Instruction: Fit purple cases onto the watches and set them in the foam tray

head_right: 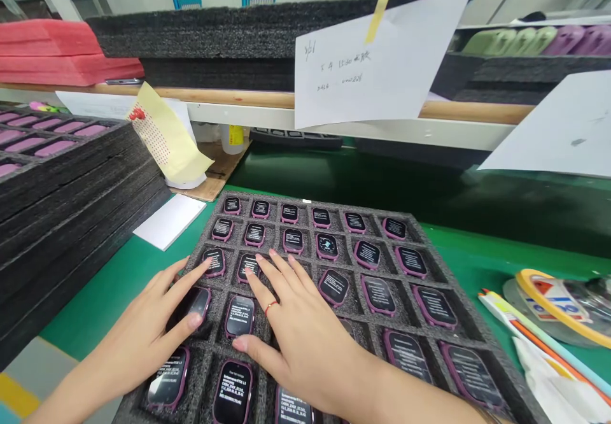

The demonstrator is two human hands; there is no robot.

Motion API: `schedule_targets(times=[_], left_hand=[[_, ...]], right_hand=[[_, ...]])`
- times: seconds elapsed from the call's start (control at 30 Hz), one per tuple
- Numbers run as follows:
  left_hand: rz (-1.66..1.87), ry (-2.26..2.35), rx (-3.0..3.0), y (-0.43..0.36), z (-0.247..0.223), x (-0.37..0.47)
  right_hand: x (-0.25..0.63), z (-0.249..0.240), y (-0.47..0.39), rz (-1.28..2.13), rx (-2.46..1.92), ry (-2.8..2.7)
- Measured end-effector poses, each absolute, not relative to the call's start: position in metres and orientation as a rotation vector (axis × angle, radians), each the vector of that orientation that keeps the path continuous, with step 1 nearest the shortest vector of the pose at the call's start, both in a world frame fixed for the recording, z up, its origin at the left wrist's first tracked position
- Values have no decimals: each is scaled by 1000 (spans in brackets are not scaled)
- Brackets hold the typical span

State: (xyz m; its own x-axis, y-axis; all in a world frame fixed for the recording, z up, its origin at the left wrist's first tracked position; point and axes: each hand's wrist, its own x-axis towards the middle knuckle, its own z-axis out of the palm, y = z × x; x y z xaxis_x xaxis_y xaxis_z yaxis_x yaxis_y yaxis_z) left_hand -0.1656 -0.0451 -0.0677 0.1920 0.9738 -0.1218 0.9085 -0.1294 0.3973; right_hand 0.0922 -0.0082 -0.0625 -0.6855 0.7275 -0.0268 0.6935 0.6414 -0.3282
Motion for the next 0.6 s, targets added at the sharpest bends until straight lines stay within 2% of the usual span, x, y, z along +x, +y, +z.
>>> schedule_targets(times=[0.6], left_hand=[[149, 1806, 2068, -25, -62, -166]], right_hand=[[100, -54, 2, 464, -1133, -2868]])
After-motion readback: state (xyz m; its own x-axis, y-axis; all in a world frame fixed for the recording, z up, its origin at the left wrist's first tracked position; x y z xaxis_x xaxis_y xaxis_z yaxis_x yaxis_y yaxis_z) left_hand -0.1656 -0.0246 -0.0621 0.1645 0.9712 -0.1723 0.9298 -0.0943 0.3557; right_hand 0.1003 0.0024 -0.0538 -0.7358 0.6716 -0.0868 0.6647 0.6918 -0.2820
